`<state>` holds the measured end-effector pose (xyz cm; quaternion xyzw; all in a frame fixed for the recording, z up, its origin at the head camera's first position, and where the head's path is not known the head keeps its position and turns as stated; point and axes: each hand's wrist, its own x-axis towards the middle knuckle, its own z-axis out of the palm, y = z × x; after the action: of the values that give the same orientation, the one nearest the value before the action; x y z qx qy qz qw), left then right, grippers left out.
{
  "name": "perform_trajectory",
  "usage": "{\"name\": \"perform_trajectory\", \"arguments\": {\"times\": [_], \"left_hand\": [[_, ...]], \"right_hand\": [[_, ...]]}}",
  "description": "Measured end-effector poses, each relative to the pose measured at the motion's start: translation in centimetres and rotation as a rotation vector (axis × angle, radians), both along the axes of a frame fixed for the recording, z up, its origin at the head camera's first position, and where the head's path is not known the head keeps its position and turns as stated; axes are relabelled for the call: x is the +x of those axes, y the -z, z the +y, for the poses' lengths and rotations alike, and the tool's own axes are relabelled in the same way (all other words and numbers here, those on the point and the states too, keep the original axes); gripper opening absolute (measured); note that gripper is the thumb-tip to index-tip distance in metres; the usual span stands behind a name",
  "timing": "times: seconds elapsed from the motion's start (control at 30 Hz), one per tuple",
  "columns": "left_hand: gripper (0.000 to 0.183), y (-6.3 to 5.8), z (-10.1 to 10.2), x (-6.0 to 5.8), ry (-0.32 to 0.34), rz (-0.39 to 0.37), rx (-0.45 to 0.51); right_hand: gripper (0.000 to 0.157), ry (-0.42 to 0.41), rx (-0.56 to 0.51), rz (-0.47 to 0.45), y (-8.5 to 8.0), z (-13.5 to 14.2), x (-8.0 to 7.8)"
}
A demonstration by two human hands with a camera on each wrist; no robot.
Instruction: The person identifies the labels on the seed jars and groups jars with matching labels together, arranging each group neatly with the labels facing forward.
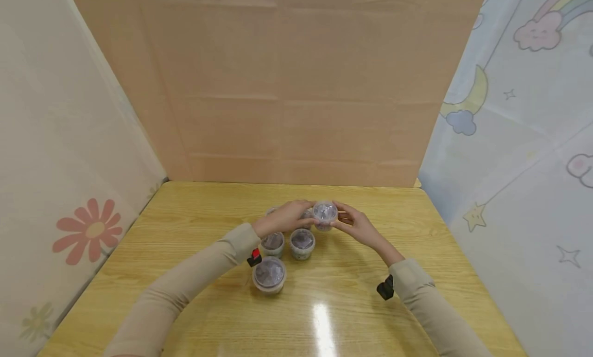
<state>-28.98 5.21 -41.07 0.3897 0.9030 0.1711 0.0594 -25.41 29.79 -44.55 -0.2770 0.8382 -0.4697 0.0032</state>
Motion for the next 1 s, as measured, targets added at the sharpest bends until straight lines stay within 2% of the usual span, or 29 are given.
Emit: {"name": "perform_trajectory", "arguments": {"times": [0.2,0.53,0.87,1.0], "left_hand": [[0.067,0.3,0.4,-0.2,0.001,0.029,-0.025],[0.066,0.4,1.1,-0.4,-0.008,0.006,-0.028],[0.062,0.9,1.6,-0.8,-0.014,-0.025,-0.021],[0.061,1.2,1.7,-1.0,-0.016,-0.014,-0.039]], "right_hand": [[0.06,-0.033,0.004,-0.007,0.0,0.1,-0.2],[0.062,-0.025,0.007,-0.045,0.3,0.7,-0.2],[0.061,-0.041,0.009,-0.055,1.0,1.2,-0.5],[0.061,-0.044,0.004,-0.062,1.5,1.2,-0.7]]}}
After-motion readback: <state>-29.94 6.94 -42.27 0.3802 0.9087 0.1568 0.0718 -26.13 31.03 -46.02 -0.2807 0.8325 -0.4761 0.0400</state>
